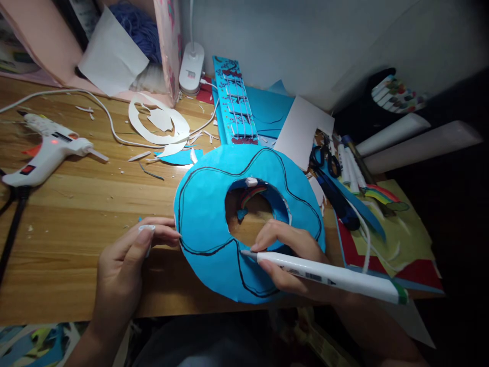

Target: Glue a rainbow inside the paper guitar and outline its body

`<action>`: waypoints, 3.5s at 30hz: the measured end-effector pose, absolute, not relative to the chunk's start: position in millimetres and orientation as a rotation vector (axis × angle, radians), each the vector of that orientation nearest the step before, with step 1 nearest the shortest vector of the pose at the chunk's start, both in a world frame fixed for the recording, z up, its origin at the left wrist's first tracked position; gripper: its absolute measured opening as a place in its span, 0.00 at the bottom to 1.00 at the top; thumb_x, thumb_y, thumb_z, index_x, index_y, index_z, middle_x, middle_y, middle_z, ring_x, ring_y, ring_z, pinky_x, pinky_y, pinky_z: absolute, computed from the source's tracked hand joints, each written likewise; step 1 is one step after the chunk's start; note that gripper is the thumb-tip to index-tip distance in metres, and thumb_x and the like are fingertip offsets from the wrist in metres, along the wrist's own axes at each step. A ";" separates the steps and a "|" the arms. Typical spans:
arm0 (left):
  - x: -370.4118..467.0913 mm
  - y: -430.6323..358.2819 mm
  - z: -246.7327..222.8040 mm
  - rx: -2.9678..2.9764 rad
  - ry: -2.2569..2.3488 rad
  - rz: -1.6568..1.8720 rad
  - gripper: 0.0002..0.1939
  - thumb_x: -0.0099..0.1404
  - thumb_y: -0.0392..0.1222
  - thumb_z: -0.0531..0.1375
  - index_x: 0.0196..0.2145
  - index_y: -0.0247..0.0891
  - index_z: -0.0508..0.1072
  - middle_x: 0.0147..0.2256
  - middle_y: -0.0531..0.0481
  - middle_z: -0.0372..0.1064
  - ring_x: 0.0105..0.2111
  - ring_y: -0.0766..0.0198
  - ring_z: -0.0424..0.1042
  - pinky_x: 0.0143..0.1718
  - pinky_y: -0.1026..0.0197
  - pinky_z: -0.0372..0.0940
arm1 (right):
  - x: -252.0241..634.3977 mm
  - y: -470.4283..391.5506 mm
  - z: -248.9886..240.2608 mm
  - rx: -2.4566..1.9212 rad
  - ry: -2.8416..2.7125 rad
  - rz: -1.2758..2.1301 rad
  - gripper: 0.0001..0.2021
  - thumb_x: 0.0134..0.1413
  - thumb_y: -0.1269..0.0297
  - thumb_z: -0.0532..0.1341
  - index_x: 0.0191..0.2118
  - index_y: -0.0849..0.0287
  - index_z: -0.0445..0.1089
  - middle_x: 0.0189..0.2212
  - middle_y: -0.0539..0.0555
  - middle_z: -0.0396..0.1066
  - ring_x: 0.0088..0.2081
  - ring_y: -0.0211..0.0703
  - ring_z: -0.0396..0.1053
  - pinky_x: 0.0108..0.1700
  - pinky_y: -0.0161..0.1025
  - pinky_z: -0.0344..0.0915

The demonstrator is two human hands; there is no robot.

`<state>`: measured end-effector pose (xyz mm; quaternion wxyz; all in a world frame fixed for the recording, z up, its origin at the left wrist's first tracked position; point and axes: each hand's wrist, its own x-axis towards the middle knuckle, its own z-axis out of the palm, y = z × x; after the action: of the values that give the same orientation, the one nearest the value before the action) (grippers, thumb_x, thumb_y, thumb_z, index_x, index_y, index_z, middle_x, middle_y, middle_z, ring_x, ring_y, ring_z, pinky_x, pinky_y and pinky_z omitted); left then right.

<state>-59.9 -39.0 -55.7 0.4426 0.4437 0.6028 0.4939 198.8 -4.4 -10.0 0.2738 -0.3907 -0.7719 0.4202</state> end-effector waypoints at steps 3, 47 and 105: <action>-59.7 -39.0 -56.2 1.097 1.506 1.221 0.19 0.66 0.49 0.51 0.25 0.44 0.77 0.38 0.53 0.74 0.38 0.60 0.73 0.41 0.61 0.65 | 198.3 -3.8 -6.6 -1.037 -2.083 1.134 0.10 0.45 0.74 0.61 0.34 0.53 0.66 0.29 0.51 0.73 0.30 0.43 0.70 0.31 0.40 0.65; -56.7 -38.9 -53.8 1.132 1.516 1.250 0.18 0.67 0.45 0.50 0.26 0.43 0.77 0.37 0.53 0.73 0.41 0.58 0.71 0.45 0.59 0.61 | 206.7 -10.6 -1.1 -0.945 -2.250 1.297 0.14 0.35 0.77 0.59 0.30 0.51 0.65 0.26 0.55 0.69 0.31 0.49 0.65 0.32 0.47 0.66; -36.4 -50.8 3.0 1.327 1.832 1.177 0.16 0.63 0.56 0.52 0.40 0.42 0.69 0.33 0.52 0.68 0.33 0.64 0.67 0.34 0.66 0.63 | 178.6 -37.7 0.2 -1.024 -1.168 1.324 0.09 0.54 0.56 0.61 0.37 0.53 0.63 0.24 0.45 0.57 0.24 0.34 0.52 0.24 0.31 0.49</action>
<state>-36.4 -50.8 3.0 0.2917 0.4977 0.6871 0.4417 178.6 -37.7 0.2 0.5229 -0.4275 -0.4878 0.5530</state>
